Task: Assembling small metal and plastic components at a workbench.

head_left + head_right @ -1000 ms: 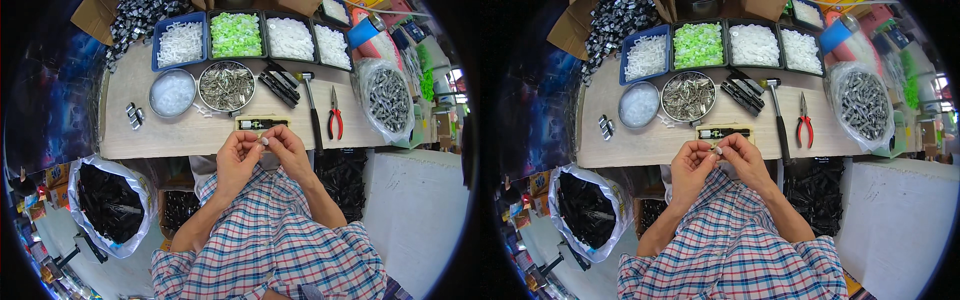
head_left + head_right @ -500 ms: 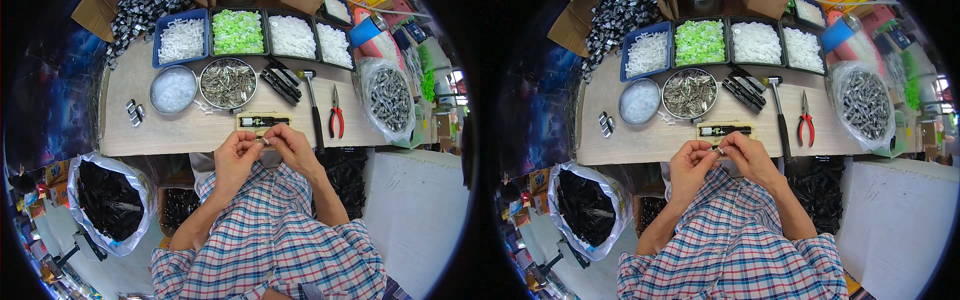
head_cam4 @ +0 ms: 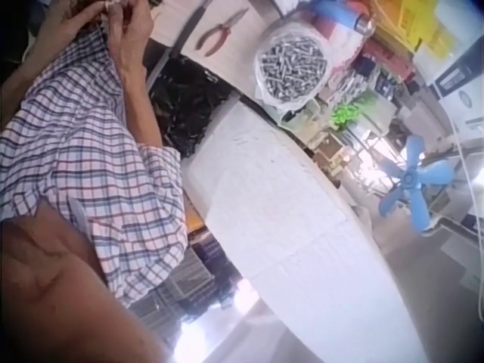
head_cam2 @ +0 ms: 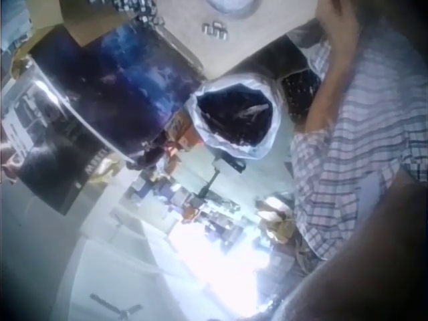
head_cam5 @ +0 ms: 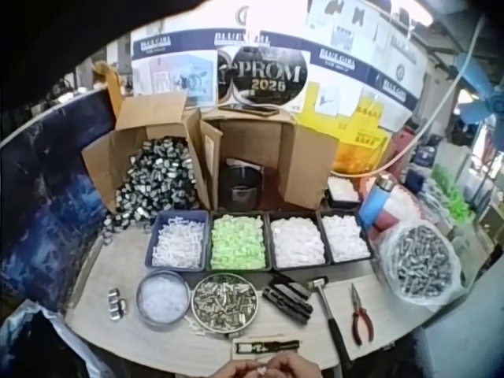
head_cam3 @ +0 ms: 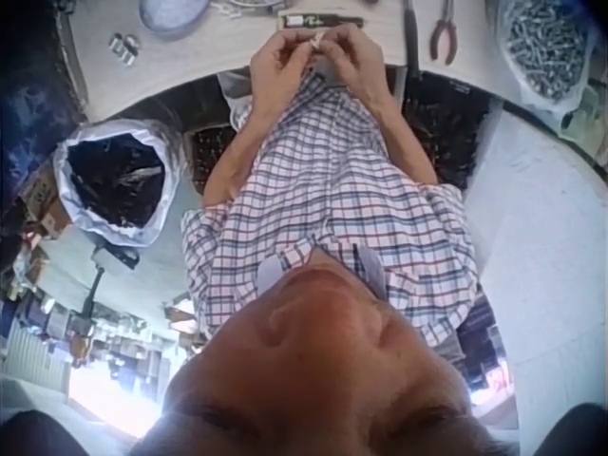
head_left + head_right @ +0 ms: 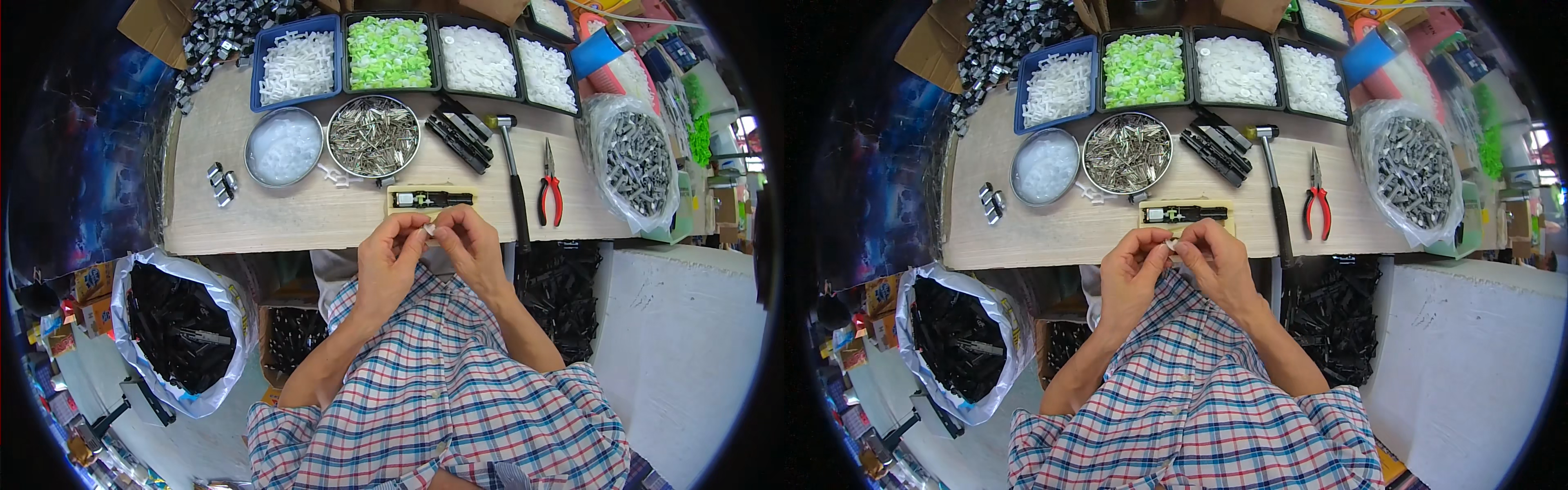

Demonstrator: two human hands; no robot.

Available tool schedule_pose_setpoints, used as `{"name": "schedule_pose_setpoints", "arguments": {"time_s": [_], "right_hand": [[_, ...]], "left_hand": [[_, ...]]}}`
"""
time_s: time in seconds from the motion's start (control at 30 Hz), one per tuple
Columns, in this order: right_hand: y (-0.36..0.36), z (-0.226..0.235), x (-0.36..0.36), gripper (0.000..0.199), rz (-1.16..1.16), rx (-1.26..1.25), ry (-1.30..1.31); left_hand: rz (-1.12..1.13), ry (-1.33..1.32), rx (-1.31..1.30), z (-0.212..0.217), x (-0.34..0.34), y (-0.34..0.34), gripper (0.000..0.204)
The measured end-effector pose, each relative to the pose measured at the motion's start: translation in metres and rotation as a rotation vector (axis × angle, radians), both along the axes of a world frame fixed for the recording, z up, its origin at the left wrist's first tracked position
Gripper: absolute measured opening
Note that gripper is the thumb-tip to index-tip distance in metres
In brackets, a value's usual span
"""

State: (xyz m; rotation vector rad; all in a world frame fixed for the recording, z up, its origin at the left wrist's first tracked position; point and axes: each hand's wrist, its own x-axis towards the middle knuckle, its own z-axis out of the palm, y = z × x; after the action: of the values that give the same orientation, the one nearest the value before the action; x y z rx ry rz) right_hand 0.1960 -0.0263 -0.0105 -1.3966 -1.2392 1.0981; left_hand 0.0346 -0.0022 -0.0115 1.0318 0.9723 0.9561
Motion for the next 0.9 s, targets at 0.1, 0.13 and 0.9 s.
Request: {"name": "schedule_pose_setpoints", "arguments": {"time_s": [0.1,0.13,0.9], "right_hand": [[0.002,0.002,-0.004,0.014,-0.016,0.357,-0.293],[0.003,0.002,-0.005,0.014,-0.014,0.357,-0.292],[0.010,-0.011,-0.006,0.028,-0.033,0.566,-0.405]], "left_hand": [[0.049,-0.096,-0.091,0.004,0.001,0.000,0.018],[0.074,-0.126,-0.118,0.004,0.001,0.000,0.018],[0.033,-0.122,-0.036,-0.002,0.007,0.001,0.013]]}}
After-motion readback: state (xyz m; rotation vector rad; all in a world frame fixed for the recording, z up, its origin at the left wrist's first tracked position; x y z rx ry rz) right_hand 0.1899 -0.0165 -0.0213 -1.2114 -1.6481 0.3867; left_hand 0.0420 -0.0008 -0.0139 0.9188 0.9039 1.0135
